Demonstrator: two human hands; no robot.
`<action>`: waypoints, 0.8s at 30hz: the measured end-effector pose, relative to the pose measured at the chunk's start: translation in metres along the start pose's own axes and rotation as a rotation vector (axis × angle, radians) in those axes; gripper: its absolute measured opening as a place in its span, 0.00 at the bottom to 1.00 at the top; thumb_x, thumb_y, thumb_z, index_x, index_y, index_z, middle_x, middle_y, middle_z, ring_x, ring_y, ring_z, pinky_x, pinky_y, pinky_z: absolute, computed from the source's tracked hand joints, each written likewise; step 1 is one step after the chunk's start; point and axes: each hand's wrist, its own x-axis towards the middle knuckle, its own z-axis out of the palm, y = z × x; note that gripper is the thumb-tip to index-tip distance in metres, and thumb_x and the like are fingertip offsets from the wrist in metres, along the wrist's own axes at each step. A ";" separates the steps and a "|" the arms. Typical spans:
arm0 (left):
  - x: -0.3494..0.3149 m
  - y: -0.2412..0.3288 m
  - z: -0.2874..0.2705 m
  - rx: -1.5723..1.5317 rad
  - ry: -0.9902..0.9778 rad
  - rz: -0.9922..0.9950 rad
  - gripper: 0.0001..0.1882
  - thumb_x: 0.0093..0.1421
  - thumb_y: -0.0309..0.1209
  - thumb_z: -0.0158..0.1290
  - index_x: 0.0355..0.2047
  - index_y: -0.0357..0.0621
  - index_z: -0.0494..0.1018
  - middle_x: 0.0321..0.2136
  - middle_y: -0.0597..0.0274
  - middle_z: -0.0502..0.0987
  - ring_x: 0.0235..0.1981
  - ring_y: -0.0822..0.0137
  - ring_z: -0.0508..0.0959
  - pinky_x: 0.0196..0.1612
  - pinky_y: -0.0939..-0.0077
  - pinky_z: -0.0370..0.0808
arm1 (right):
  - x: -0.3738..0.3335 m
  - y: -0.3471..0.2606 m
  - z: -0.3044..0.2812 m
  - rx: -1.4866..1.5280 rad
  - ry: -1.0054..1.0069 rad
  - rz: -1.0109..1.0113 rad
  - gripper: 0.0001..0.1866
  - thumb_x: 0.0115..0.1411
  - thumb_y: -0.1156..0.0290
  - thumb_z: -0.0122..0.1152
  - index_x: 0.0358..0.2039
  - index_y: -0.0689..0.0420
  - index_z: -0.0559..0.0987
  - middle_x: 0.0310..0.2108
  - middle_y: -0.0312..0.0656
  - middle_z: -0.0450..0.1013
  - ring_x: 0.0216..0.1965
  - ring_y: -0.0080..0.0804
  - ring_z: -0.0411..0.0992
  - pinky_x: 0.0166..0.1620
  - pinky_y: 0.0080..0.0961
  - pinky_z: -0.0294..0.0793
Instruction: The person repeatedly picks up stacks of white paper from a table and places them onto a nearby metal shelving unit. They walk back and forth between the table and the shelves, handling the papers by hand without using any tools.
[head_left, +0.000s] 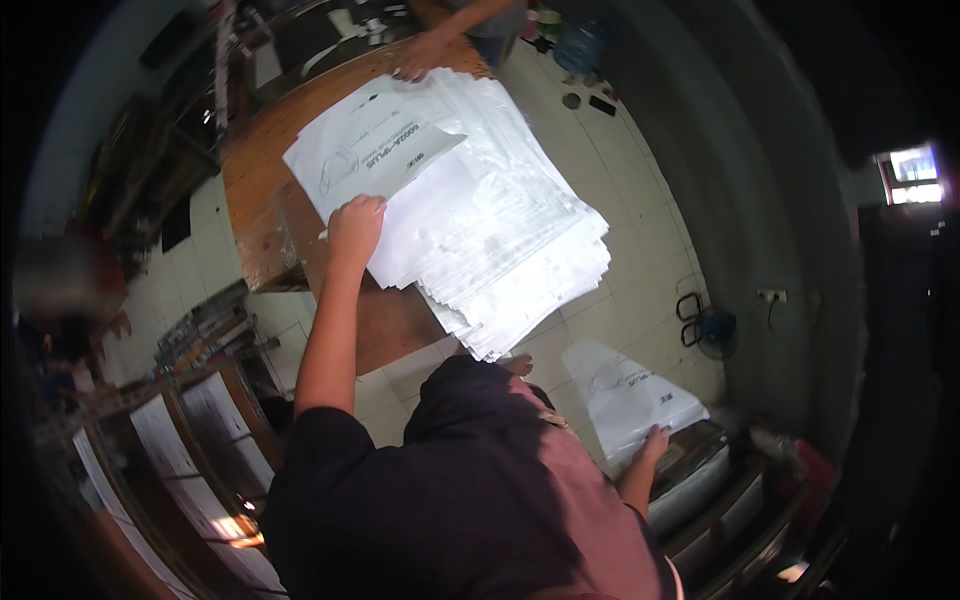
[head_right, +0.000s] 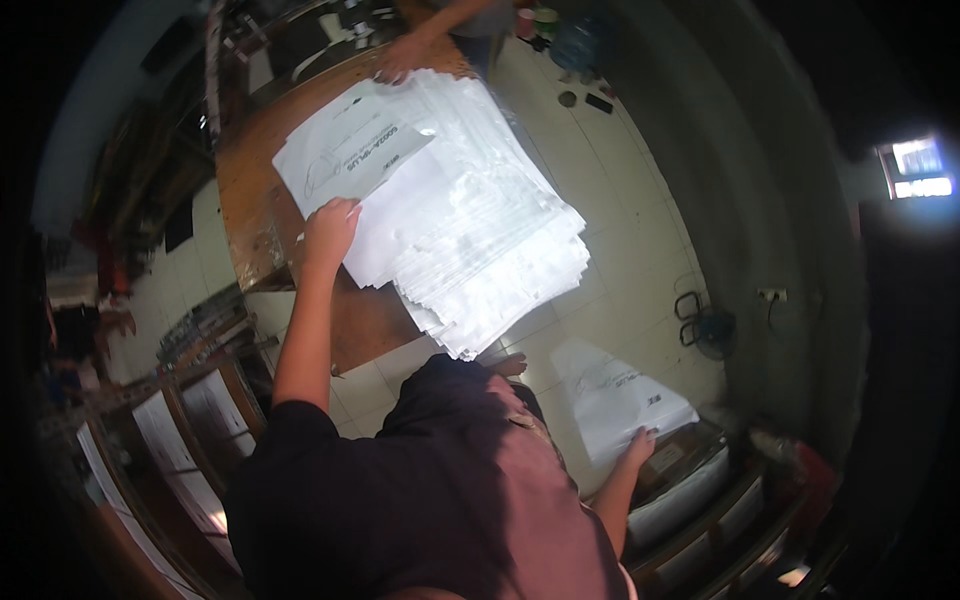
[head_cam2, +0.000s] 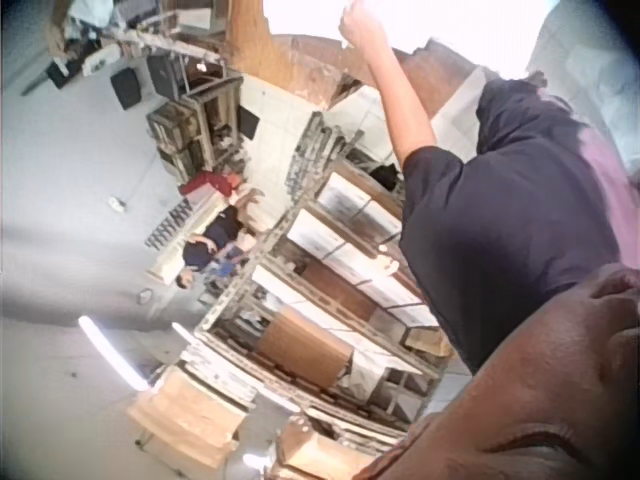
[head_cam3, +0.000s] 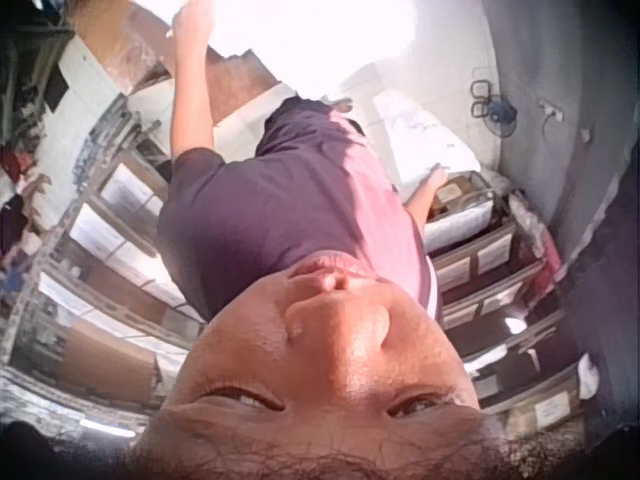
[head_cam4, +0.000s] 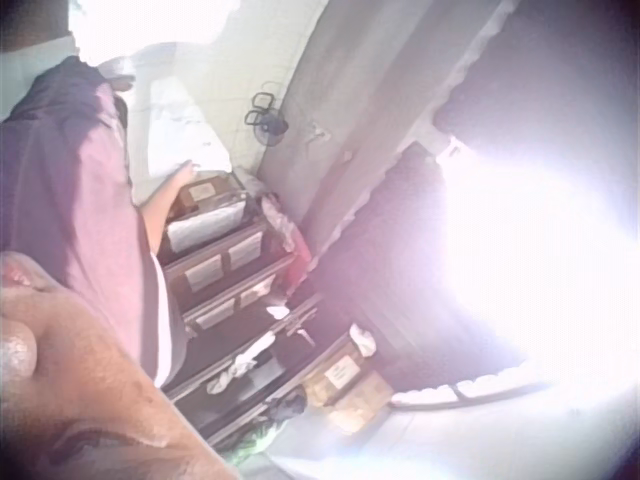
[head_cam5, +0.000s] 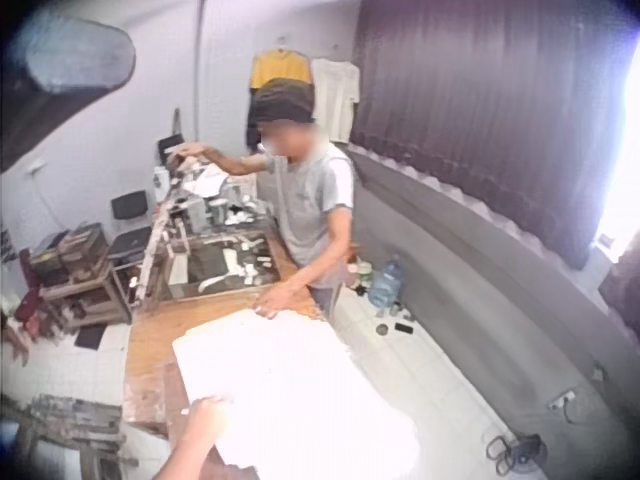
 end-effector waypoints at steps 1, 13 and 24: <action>-0.004 0.013 -0.010 -0.049 -0.020 0.020 0.08 0.55 0.34 0.52 0.32 0.45 0.76 0.27 0.55 0.76 0.29 0.52 0.76 0.33 0.60 0.72 | 0.004 0.003 -0.003 0.014 0.034 -0.027 0.22 0.57 0.73 0.53 0.51 0.71 0.67 0.45 0.46 0.69 0.43 0.33 0.69 0.47 0.27 0.67; -0.036 0.269 -0.111 -0.416 -0.347 0.293 0.14 0.56 0.33 0.54 0.30 0.30 0.73 0.23 0.39 0.74 0.26 0.42 0.74 0.30 0.59 0.70 | -0.034 0.039 -0.080 0.325 0.197 0.070 0.09 0.55 0.68 0.58 0.35 0.58 0.76 0.22 0.30 0.68 0.24 0.19 0.62 0.28 0.22 0.63; -0.144 0.512 -0.084 -0.591 -0.665 0.683 0.13 0.55 0.30 0.55 0.36 0.31 0.75 0.24 0.47 0.77 0.26 0.66 0.77 0.33 0.70 0.72 | -0.100 0.131 -0.249 0.401 0.429 0.066 0.17 0.52 0.67 0.58 0.40 0.64 0.76 0.31 0.42 0.75 0.34 0.29 0.71 0.39 0.26 0.69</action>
